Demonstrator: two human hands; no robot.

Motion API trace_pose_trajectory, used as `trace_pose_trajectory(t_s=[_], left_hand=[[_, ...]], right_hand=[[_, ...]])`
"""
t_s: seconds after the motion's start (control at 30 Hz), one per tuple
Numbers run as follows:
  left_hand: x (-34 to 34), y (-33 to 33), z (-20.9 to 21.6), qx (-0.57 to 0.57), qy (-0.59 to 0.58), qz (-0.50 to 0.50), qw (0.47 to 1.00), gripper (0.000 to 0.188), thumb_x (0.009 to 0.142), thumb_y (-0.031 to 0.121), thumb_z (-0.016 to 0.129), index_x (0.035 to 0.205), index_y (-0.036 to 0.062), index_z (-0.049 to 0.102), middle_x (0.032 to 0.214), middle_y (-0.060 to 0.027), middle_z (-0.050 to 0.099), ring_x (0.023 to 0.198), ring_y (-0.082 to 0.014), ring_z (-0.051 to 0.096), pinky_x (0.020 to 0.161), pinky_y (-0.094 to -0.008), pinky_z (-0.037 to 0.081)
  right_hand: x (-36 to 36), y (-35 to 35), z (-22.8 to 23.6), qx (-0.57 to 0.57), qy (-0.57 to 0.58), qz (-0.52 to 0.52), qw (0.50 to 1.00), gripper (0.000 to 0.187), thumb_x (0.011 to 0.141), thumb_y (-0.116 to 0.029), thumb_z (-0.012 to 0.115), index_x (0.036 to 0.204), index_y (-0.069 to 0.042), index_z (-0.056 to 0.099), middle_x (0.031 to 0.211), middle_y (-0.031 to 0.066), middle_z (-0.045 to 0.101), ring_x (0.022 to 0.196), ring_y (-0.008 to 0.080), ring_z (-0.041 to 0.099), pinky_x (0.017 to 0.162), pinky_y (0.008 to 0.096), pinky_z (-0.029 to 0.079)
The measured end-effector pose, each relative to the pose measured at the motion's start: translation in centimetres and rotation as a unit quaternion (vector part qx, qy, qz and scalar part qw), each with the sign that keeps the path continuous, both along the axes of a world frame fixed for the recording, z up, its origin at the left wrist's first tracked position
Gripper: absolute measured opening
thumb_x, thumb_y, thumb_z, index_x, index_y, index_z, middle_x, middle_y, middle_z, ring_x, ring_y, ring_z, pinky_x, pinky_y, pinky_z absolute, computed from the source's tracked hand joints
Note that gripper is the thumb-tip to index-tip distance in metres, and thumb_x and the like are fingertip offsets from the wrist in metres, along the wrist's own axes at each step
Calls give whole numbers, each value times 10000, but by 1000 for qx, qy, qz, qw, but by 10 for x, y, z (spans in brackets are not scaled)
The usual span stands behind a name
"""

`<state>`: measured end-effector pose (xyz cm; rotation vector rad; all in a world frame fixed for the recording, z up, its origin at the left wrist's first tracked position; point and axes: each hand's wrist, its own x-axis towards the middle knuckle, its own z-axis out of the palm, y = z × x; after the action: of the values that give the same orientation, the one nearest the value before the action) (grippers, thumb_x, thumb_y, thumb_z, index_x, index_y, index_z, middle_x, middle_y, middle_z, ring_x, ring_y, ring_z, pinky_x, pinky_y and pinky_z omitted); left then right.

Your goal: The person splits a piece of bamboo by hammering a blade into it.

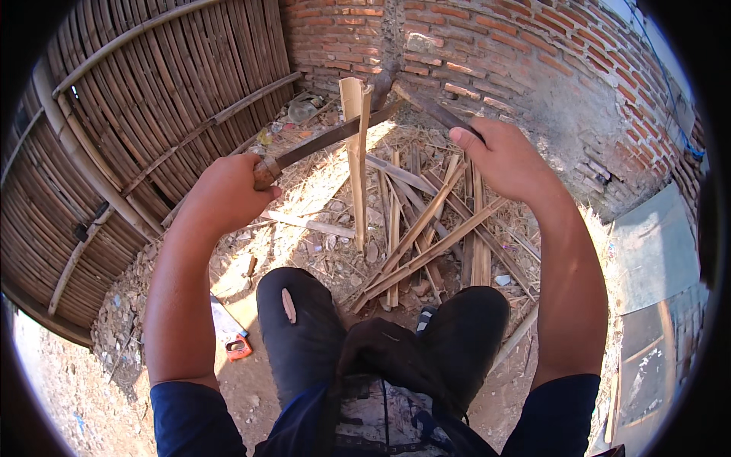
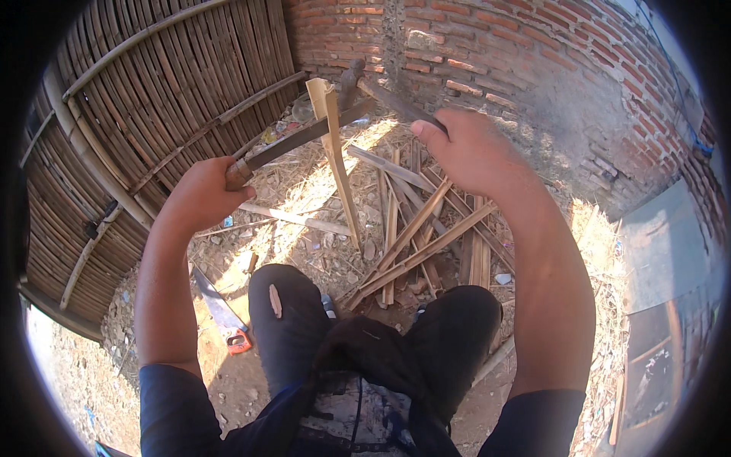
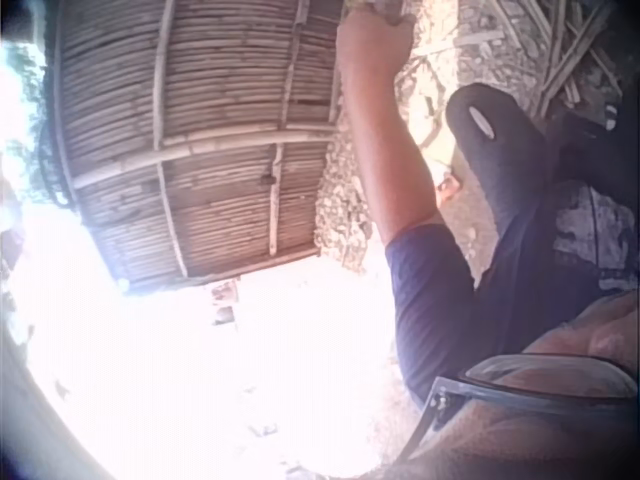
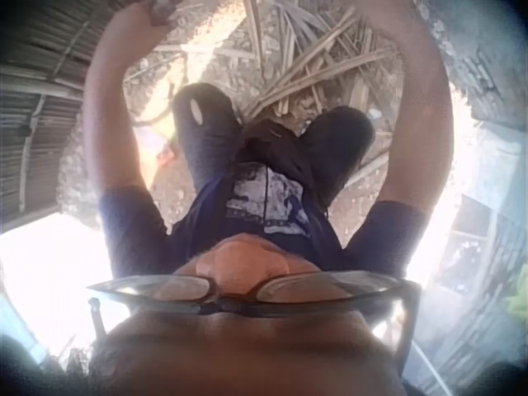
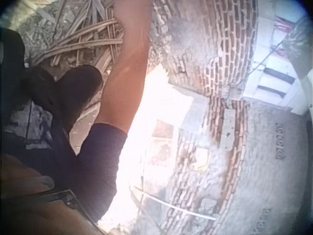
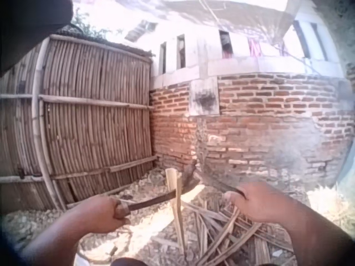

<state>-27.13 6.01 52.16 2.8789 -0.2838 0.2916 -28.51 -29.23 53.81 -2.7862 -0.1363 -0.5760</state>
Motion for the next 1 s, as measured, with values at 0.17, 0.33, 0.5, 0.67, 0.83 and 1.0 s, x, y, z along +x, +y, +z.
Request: trace_pose_trajectory(t_s=[0.17, 0.33, 0.5, 0.67, 0.83, 1.0], left_hand=[[-1, 1, -2, 4, -2, -3, 1000, 381, 809, 266, 798, 1001, -32, 658, 852, -231, 682, 862, -407, 676, 778, -476, 509], [-1, 0, 0, 15, -3, -7, 1000, 375, 807, 257, 797, 992, -39, 660, 859, -240, 681, 868, -413, 675, 771, -477, 509], [-1, 7, -4, 11, -11, -10, 1000, 387, 812, 265, 799, 1011, -38, 662, 857, -242, 686, 864, -419, 676, 774, -477, 512], [-4, 3, -7, 8, -4, -13, 1000, 413, 814, 273, 801, 1055, -36, 671, 890, -244, 700, 899, -424, 679, 810, -474, 518], [-7, 8, -5, 22, -3, -20, 1000, 436, 813, 279, 799, 1072, -48, 672, 922, -260, 704, 935, -428, 681, 828, -477, 520], [-9, 0, -5, 17, 8, -20, 1000, 462, 802, 291, 807, 1076, -50, 661, 946, -264, 704, 949, -439, 674, 831, -484, 519]], right_hand=[[-9, -16, 36, 220, -80, -29, 972, 522, 1042, -507, 485, 1037, -2, 618, 896, 222, 689, 873, 396, 681, 799, 518, 492], [1, 1, -37, 89, -31, -2, 996, 527, 1054, -509, 463, 991, -6, 609, 767, 137, 606, 726, 305, 600, 733, 460, 471], [-4, -19, 17, 28, 0, 28, 999, 516, 1058, -500, 454, 1015, -6, 594, 750, 141, 598, 715, 317, 596, 723, 461, 474], [-6, -8, 6, 238, -84, 0, 968, 535, 1049, -503, 463, 993, 8, 614, 809, 198, 649, 769, 402, 629, 742, 487, 483], [-1, 0, -46, 54, 53, 41, 996, 550, 1044, -524, 474, 938, 5, 577, 759, 200, 576, 721, 385, 576, 732, 476, 471], [-5, -10, -24, 148, -80, 19, 986, 505, 1065, -506, 461, 874, -46, 547, 652, 38, 491, 568, 166, 486, 562, 337, 422]])
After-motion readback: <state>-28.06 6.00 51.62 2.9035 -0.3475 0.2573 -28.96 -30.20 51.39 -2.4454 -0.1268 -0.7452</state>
